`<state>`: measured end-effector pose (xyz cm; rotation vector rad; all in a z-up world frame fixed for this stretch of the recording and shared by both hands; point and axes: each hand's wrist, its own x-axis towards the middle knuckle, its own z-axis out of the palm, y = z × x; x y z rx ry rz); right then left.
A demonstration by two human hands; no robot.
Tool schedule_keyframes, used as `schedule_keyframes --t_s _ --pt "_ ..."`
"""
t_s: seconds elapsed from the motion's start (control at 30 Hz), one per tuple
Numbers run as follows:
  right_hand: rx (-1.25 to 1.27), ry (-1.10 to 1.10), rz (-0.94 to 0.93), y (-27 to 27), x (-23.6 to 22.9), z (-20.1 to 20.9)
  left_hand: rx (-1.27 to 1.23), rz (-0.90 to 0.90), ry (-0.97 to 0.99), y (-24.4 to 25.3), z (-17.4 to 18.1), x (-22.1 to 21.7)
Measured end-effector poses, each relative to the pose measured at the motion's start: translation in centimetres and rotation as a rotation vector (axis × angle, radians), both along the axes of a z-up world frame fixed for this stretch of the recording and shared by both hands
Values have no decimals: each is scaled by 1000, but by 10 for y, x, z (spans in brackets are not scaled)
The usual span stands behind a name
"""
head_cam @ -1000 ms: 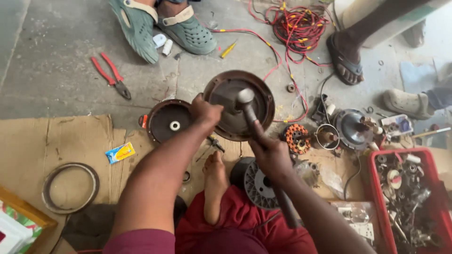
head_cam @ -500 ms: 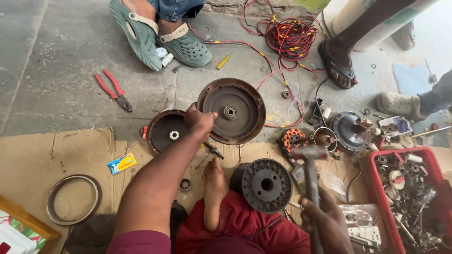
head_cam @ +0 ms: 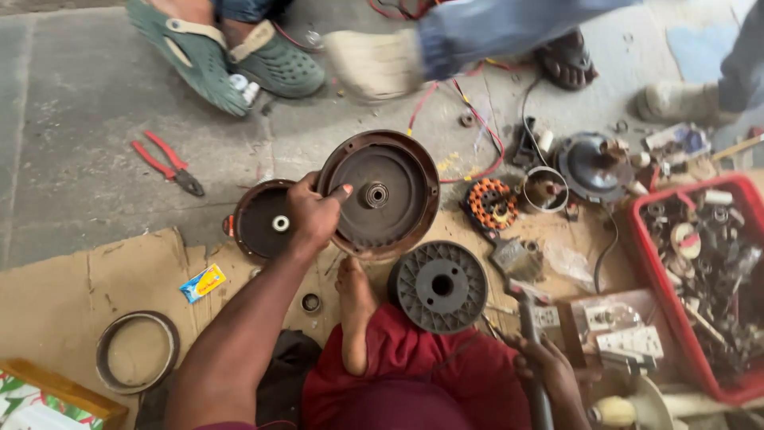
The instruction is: The person removes a bearing from a fan housing using a bearing puller and a hammer, applies lubricant to the center hole, and then inserts a metal rod into a green fan cover by hand and with a hammer.
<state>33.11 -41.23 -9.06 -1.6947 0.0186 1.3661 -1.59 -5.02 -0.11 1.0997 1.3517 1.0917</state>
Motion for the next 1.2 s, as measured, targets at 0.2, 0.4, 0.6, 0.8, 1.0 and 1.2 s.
schedule_keyframes --t_s 0.2,0.4,0.6,0.8,1.0,1.2 --pt "113 217 -50 30 8 -50 -399 -64 -85 -58 -2 38" --pt "35 107 86 61 21 -104 -583 -151 208 -109 -35 80" --pt "62 -93 -55 60 9 -120 79 -292 283 -132 -51 80" --pt "-91 -178 155 62 30 -89 -208 -810 840 -86 -27 46" --pt "5 -594 271 75 19 -30 -212 -381 222 -65 -71 -25" --pt "-291 -1316 1015 53 25 -23 -465 -208 989 -105 -191 -105"
